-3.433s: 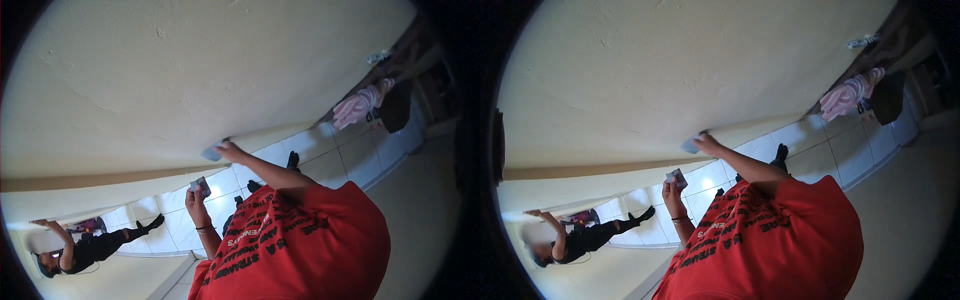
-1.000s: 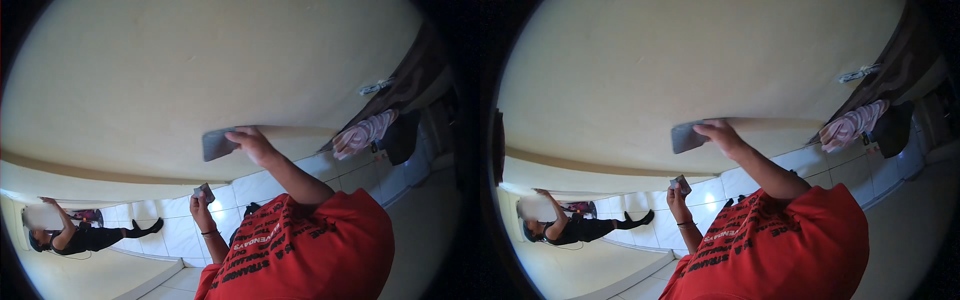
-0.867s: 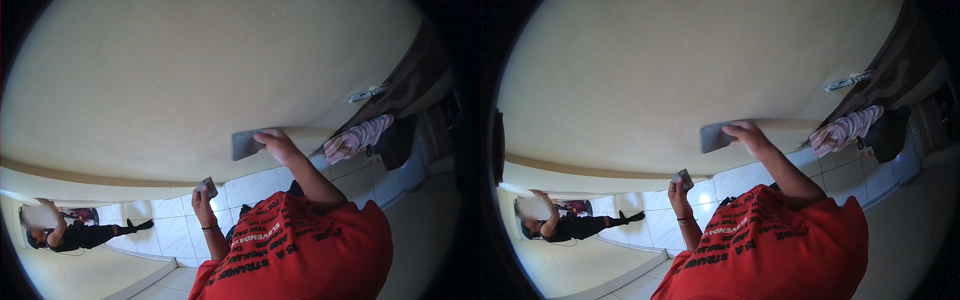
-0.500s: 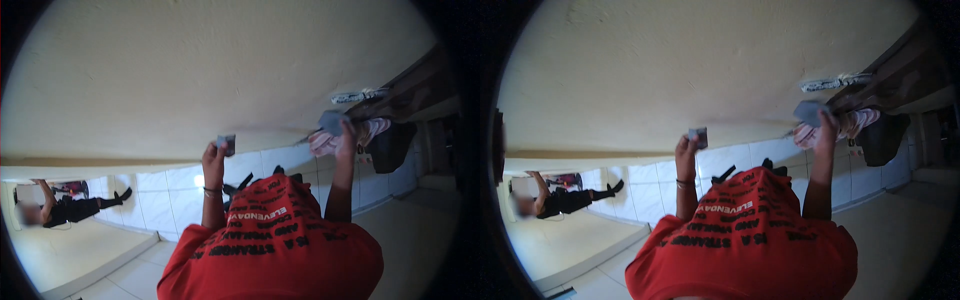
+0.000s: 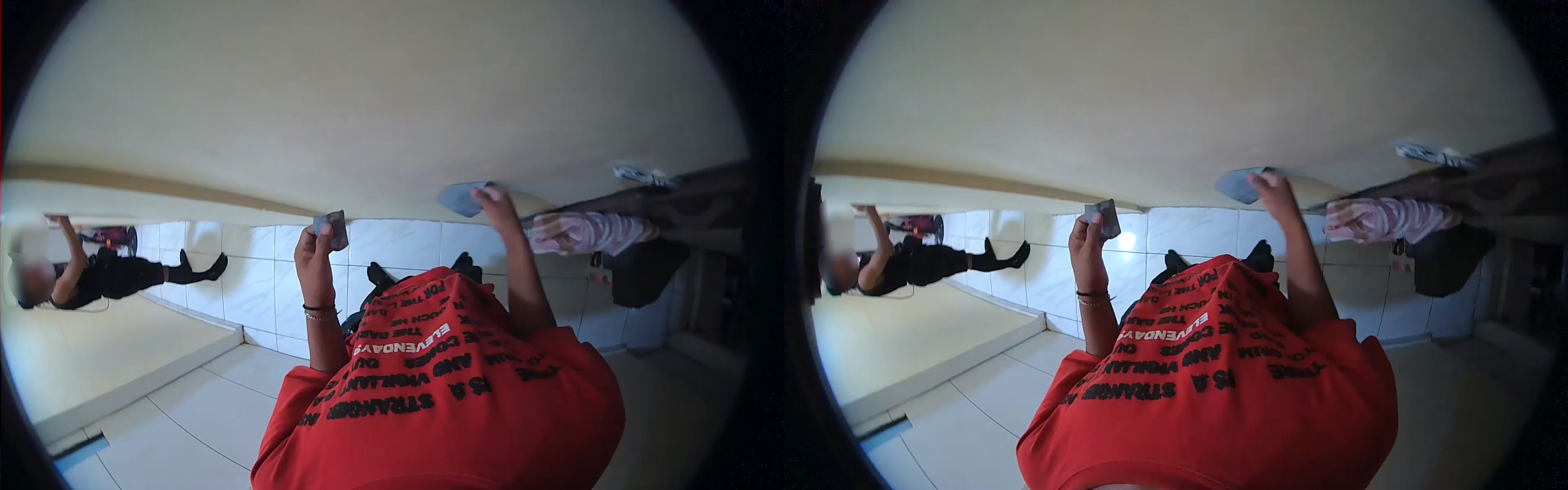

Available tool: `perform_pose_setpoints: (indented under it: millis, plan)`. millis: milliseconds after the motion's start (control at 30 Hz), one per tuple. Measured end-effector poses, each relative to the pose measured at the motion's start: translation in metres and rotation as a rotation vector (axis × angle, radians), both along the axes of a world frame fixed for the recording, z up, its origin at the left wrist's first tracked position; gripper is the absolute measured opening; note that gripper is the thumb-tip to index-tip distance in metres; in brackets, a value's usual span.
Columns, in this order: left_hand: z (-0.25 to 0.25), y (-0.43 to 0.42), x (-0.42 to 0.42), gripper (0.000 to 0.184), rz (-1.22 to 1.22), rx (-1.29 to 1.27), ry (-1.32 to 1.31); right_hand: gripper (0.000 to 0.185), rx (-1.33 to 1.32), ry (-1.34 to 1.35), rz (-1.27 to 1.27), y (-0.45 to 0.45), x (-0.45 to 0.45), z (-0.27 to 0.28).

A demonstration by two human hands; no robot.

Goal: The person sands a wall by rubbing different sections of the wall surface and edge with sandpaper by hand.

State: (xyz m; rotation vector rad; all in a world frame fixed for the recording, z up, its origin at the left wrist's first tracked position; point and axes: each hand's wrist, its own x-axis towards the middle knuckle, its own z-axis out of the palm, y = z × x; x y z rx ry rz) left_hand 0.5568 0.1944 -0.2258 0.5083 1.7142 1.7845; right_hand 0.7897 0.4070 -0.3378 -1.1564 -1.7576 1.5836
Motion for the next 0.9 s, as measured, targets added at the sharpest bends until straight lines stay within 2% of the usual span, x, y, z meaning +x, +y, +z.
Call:
perform_pose_setpoints:
  millis: [67,133,267,333,467,633,700,800,900]
  plan:
    - [0.003,-0.025,-0.014,0.017,0.073,0.001,0.001,0.042,0.062,0.057,0.046,-0.022,-0.054,-0.003]
    - [0.001,-0.049,-0.031,0.017,0.152,0.002,-0.017,0.041,-0.101,0.161,0.098,-0.044,-0.106,0.009]
    - [-0.001,-0.09,-0.059,0.016,0.24,-0.027,0.01,0.032,-0.721,0.449,0.25,-0.076,-0.202,0.024]
    - [0.006,-0.104,-0.067,0.016,0.28,-0.023,0.0,0.032,-1.031,0.728,0.377,-0.092,-0.241,0.038]
    - [0.007,-0.11,-0.078,0.016,0.25,-0.026,-0.012,0.031,-1.228,0.897,0.44,-0.112,-0.274,0.069]
    - [0.013,-0.092,-0.087,0.016,0.078,-0.034,0.039,0.029,-1.266,1.041,0.293,-0.098,-0.243,0.067]
    - [0.02,-0.069,-0.075,0.016,0.048,-0.02,0.059,0.029,-1.142,0.89,0.317,-0.08,-0.208,0.051]
    - [0.016,-0.028,-0.05,0.016,-0.017,0.016,0.023,0.026,-1.115,0.704,0.163,-0.043,-0.133,0.014]
    - [0.023,0.01,-0.011,0.016,-0.158,-0.006,0.009,0.031,-1.028,0.561,-0.007,-0.008,-0.049,-0.02]
